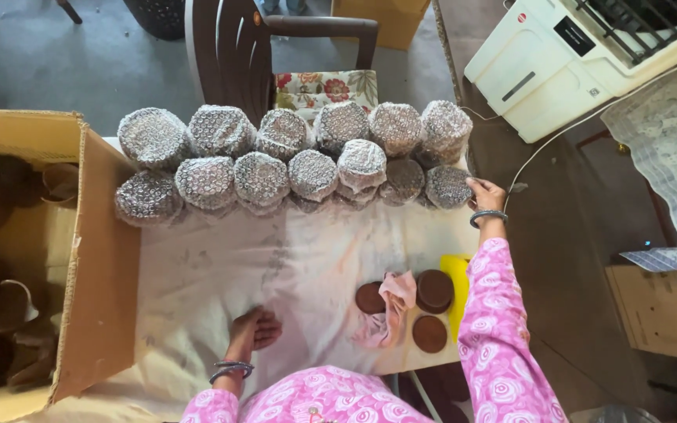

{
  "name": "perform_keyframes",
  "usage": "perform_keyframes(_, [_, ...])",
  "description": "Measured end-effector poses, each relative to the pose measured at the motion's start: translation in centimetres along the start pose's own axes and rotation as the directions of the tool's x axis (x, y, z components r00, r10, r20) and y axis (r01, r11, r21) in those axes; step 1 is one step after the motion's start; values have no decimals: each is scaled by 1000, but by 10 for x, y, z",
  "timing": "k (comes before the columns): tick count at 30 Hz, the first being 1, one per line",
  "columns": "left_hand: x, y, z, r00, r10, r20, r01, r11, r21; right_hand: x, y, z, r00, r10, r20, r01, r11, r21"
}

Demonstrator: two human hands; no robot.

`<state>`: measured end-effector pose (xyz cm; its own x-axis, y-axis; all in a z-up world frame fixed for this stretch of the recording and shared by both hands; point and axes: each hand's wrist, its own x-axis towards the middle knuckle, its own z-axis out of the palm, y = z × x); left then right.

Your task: Cleaning and organizing small brown clay pots or incense holders at a workstation.

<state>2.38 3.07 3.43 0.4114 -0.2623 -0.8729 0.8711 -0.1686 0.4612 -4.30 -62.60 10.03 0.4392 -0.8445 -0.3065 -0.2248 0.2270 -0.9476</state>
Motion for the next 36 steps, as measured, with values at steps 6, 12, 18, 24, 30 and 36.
perform_keyframes(6, [-6, 4, 4, 999, -14, -35, 15, 1000, 10, 39, 11, 11, 991, -38, 125, 56, 988, -142])
perform_keyframes(12, [-4, 3, 5, 997, -33, -73, 35, 999, 21, 47, 18, 17, 988, -98, 122, 128, 956, -263])
perform_keyframes(18, [3, -3, 3, 997, -25, -69, 28, 999, 39, 67, 57, 5, 944, -290, 155, 318, 926, -203])
perform_keyframes(24, [5, -3, 2, 997, -17, -74, 21, 998, 57, 68, 67, 16, 899, -416, 133, 437, 857, -274])
perform_keyframes(30, [1, 0, 4, 997, 4, -79, 1, 998, 62, 62, 53, 27, 880, -457, 130, 474, 832, -289])
perform_keyframes(36, [-1, 5, 6, 996, -11, -84, 16, 998, 62, 15, 23, 36, 889, -452, 70, 432, 781, -450])
